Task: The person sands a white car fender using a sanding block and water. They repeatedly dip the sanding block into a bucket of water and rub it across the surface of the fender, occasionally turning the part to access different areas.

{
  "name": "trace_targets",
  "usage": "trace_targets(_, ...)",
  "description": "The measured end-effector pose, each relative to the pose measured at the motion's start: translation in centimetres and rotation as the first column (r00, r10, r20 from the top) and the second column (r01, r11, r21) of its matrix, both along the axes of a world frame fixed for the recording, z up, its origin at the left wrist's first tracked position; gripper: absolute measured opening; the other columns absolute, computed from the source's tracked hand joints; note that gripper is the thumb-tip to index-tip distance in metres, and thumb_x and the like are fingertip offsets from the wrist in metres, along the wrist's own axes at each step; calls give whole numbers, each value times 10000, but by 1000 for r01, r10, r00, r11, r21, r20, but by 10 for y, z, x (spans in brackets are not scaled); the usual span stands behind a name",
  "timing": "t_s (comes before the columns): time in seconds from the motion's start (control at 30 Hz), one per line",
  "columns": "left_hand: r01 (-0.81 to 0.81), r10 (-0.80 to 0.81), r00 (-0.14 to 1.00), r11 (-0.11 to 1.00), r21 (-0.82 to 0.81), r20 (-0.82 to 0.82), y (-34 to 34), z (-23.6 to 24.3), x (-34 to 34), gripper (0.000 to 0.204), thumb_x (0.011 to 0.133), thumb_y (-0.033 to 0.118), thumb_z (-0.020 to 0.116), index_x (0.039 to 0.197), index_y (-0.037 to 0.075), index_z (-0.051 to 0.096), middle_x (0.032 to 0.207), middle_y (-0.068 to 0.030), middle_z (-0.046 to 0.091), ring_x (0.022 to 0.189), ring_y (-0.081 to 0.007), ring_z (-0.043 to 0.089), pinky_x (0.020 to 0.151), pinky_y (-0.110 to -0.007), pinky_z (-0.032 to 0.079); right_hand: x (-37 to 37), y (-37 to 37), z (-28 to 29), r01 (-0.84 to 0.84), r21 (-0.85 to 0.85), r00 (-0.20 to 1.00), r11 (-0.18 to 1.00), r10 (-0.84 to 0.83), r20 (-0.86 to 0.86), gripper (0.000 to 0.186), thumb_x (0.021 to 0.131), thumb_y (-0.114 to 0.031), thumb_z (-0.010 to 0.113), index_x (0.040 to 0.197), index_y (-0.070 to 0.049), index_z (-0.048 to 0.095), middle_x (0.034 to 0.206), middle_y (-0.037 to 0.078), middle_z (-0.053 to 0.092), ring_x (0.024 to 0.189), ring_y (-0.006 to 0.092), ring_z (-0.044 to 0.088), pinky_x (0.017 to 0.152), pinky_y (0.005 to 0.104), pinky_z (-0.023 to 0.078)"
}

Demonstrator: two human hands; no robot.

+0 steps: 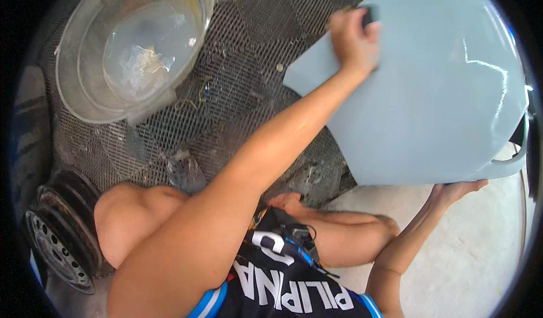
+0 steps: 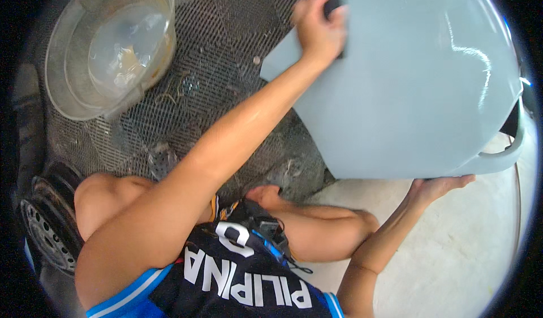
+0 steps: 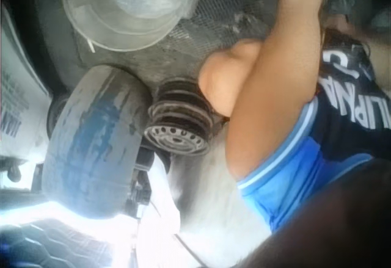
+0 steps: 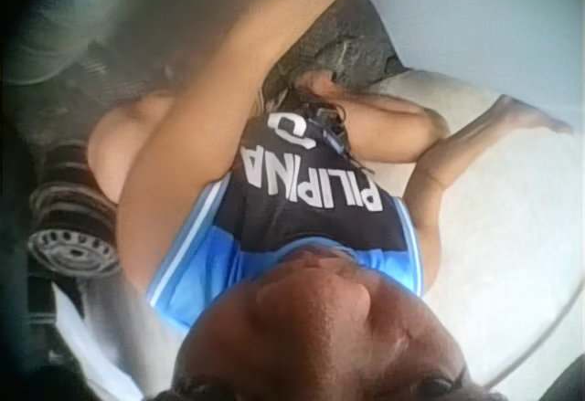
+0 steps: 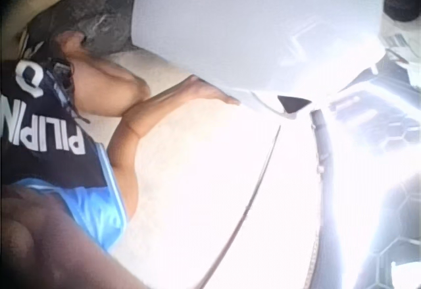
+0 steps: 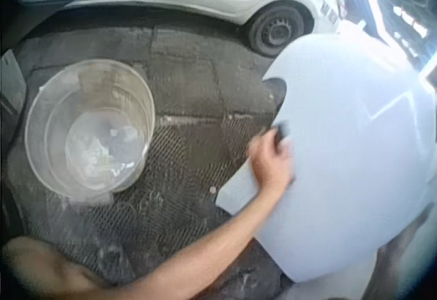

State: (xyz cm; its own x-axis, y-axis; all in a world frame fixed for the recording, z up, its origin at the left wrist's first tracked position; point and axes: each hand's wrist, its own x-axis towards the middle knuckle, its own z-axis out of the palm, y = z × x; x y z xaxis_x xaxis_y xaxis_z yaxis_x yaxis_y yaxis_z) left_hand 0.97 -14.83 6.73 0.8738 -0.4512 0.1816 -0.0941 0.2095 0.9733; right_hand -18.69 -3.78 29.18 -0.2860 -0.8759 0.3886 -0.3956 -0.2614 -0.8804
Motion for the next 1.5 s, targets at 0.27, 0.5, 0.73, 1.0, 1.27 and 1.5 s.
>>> trace_targets(0.27, 202, -60, 950, 867, 456, -307, 15, -76, 17, 356, 847, 263, 736, 1112, 32, 681, 1121, -170, 651, 1122, -347, 593, 948, -470, 480, -4, -2, 2, 16, -31, 1000, 999, -16, 26, 917, 971, -765, 254, 1578, -79, 205, 1624, 118, 258, 1460, 301, 305, 1207, 447, 293)
trace_targets(0.5, 52, -49, 996, 998, -39, 72, 6, -26, 1, 351, 825, 254, 758, 1111, 66, 678, 1123, -163, 613, 1023, -351, 588, 902, -453, 467, 1, 0, -1, 36, 4, 999, 999, -36, -1, 893, 974, -763, 226, 1573, -101, 221, 1611, 112, 273, 1457, 301, 312, 1203, 453, 302)
trace_targets(0.73, -14, 14, 1000, 998, 61, -2, -2, -53, 0, 326, 813, 192, 727, 1107, 86, 636, 1089, -136, 590, 1038, -348, 552, 907, -473, 452, -2, -1, -2, 48, 11, 998, 999, -48, -49, 908, 970, -770, 196, 1560, -81, 236, 1601, 115, 281, 1455, 297, 308, 1192, 470, 325)
trace_targets(1.0, 323, 18, 863, 747, 581, -504, 39, -88, 4, 273, 852, 195, 701, 1080, 53, 655, 1105, -138, 633, 1150, -331, 569, 1023, -465, 452, 1, -6, -3, 92, -37, 996, 995, -93, -11, 890, 964, -776, 194, 1508, -90, 354, 1546, 99, 370, 1405, 296, 386, 1172, 466, 381)
trace_targets(1.27, 80, -75, 995, 993, -90, 65, 27, -30, -7, 276, 809, 169, 714, 1053, 65, 640, 1031, -150, 594, 1025, -365, 547, 866, -486, 460, 11, 1, -1, 82, 33, 996, 996, -81, -31, 889, 977, -756, 151, 1545, -86, 290, 1591, 106, 311, 1441, 316, 331, 1206, 481, 309)
trace_targets(1.5, 85, -68, 982, 992, 89, -173, 29, -37, -16, 351, 839, 207, 733, 1134, 44, 633, 1182, -171, 555, 1075, -332, 557, 928, -451, 466, 12, -1, -4, 76, 12, 996, 997, -75, -44, 904, 974, -762, 136, 1552, -83, 285, 1600, 110, 301, 1460, 319, 305, 1214, 491, 287)
